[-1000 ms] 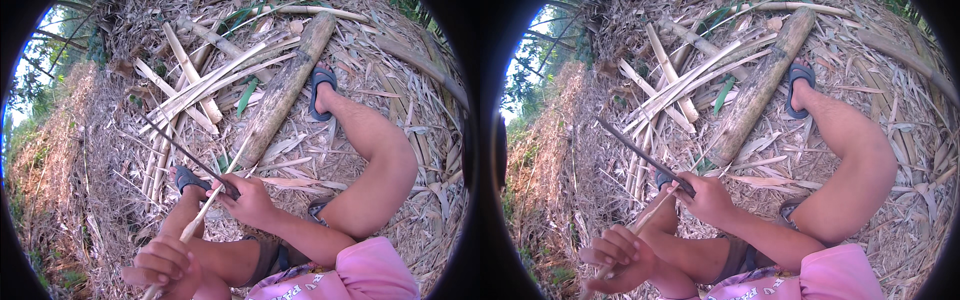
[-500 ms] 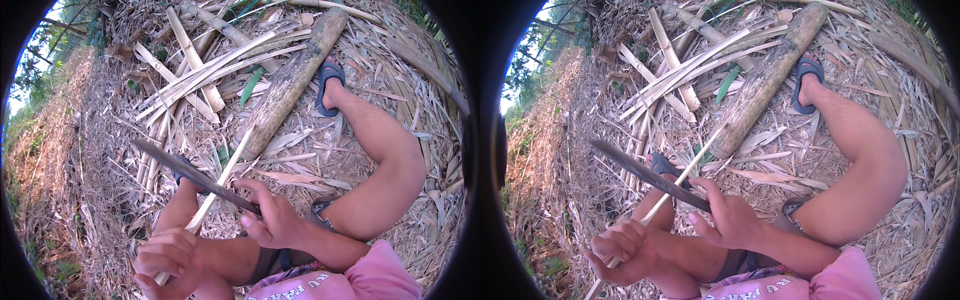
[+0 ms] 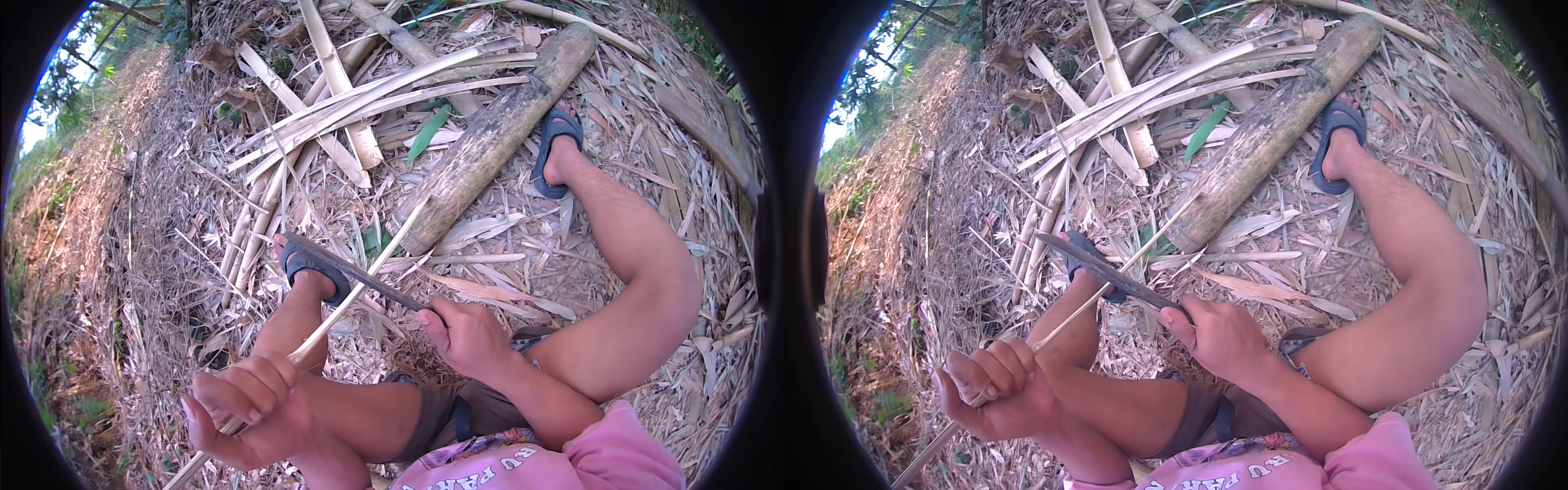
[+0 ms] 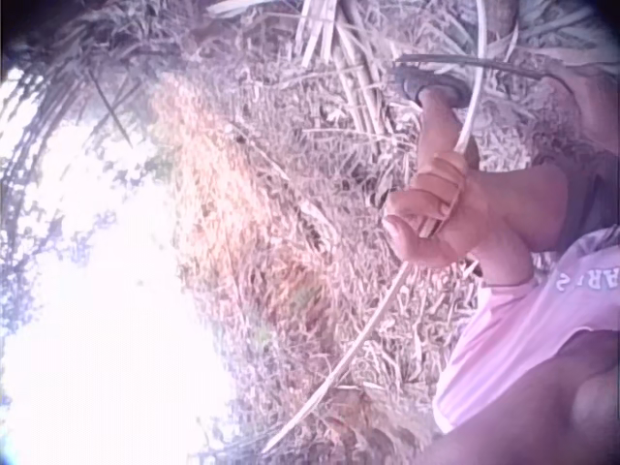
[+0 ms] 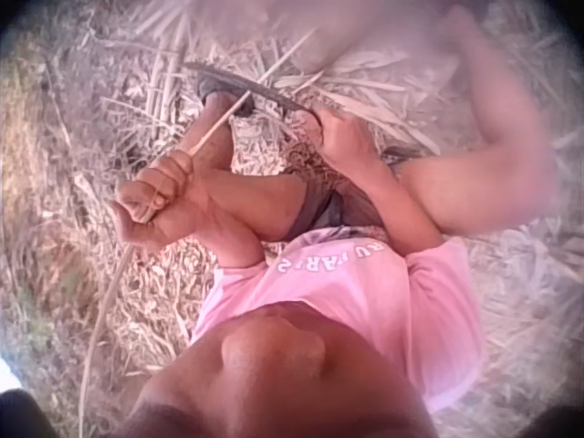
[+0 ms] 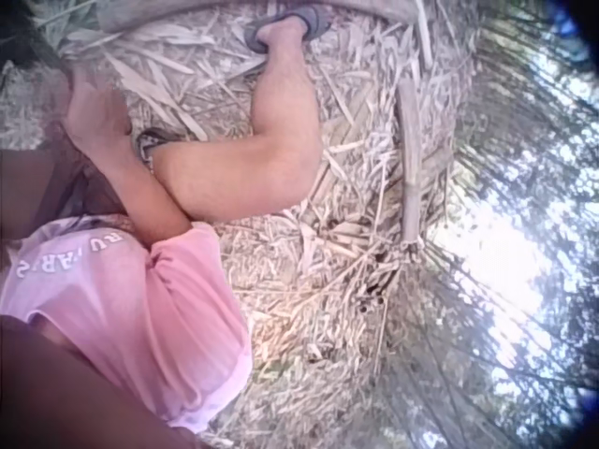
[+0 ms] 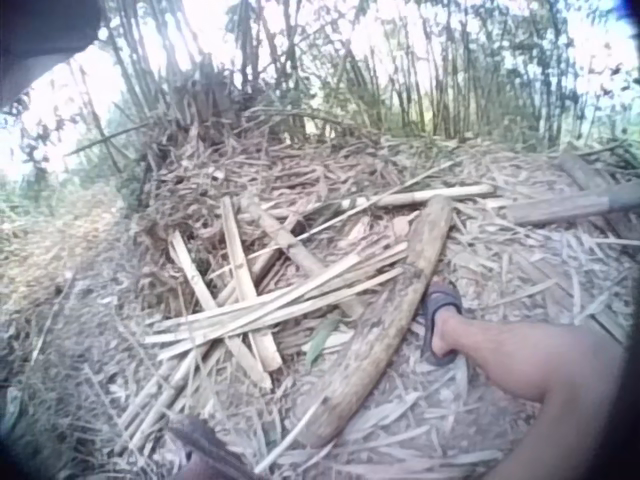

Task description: The person uses a machete to shave thin strips from a piece of bamboo while sitting on the ground. They pull the knife along the bamboo to remove shavings and then hold up the processed piece.

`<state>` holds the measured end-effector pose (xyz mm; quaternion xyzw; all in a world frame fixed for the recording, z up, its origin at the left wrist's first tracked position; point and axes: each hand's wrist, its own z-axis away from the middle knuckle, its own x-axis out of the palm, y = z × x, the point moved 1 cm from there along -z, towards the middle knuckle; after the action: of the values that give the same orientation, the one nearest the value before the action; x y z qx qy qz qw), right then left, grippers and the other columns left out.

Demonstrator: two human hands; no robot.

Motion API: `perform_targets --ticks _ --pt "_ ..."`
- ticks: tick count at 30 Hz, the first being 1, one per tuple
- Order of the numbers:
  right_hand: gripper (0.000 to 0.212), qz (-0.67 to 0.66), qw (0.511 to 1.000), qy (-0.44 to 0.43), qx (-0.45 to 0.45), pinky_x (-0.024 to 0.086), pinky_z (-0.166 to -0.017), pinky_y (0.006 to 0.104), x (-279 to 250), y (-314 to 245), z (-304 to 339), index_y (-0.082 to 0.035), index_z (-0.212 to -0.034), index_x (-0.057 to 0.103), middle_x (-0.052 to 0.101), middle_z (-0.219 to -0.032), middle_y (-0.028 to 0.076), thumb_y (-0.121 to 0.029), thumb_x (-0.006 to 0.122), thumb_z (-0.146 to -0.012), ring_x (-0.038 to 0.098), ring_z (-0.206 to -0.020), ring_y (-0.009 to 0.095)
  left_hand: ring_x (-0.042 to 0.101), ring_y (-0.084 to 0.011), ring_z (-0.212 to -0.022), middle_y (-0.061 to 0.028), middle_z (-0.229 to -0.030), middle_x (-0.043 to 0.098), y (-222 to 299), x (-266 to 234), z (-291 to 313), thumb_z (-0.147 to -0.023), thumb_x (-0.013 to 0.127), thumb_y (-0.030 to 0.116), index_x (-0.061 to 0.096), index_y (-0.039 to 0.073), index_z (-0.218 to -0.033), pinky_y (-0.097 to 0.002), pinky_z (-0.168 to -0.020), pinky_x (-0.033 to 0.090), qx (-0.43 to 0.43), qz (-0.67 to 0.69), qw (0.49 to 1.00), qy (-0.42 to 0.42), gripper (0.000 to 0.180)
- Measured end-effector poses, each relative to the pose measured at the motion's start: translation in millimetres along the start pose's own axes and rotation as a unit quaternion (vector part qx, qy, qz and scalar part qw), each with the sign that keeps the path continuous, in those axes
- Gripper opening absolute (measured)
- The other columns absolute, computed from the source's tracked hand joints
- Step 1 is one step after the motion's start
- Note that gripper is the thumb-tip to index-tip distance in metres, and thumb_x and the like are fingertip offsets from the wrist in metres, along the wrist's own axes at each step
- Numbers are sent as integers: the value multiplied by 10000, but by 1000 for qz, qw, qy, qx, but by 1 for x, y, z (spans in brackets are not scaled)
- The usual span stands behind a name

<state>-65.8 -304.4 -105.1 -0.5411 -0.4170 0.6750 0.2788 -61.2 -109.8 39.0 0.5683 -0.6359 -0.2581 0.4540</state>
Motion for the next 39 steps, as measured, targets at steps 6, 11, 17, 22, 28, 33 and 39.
perform_targets --ticks 6,11,17,22,28,33,39 --pt "408 10 995 32 -93 493 -472 494 -5 -39 8 -43 -824 553 618 -625 194 -404 491 -1004 616 -543 414 190 -92 -386 4 -446 289 -1 -2 0 -1025 290 310 376 129 -684 -267 -407 232 0 7 1000 27 396" --pt "396 80 997 17 -4 483 -479 469 3 1 -7 -43 -845 574 617 -630 170 -403 504 -997 625 -555 372 194 -86 -381 14 -442 279 -5 -7 -3 -1019 303 300 369 132 -680 -253 -393 229 -1 27 999 42 384" --pt "426 70 986 79 -128 487 -433 433 -4 -22 3 -56 -806 553 612 -607 125 -431 492 -999 625 -489 305 189 -96 -364 12 -433 274 -15 -11 4 -1016 300 319 354 122 -656 -257 -367 221 -9 110 986 126 414" --pt "420 14 995 91 -33 477 -458 475 -2 -11 4 -36 -840 562 599 -586 166 -415 489 -1005 610 -516 381 202 -96 -388 0 -465 297 3 27 2 -1011 270 274 348 127 -654 -270 -381 226 88 9 996 -25 395" --pt "444 -9 997 78 -10 476 -470 486 2 -12 -6 -25 -839 556 585 -571 172 -424 469 -1012 609 -524 394 198 -103 -405 -2 -467 289 -3 32 4 -1019 267 258 353 125 -657 -276 -400 227 80 0 997 6 395" --pt "442 -22 998 59 -17 474 -492 501 1 -21 -3 -22 -834 550 583 -577 179 -415 462 -1016 609 -545 412 252 -118 -394 -39 -490 342 -2 28 -2 -1030 248 269 372 81 -715 -291 -403 284 95 4 995 13 387" --pt "386 -38 996 76 -26 460 -526 495 3 -9 -11 -22 -846 567 584 -620 207 -355 476 -1019 607 -592 425 159 -75 -391 25 -432 279 -2 44 -24 -1023 316 267 350 139 -607 -248 -368 173 62 -28 991 115 437"
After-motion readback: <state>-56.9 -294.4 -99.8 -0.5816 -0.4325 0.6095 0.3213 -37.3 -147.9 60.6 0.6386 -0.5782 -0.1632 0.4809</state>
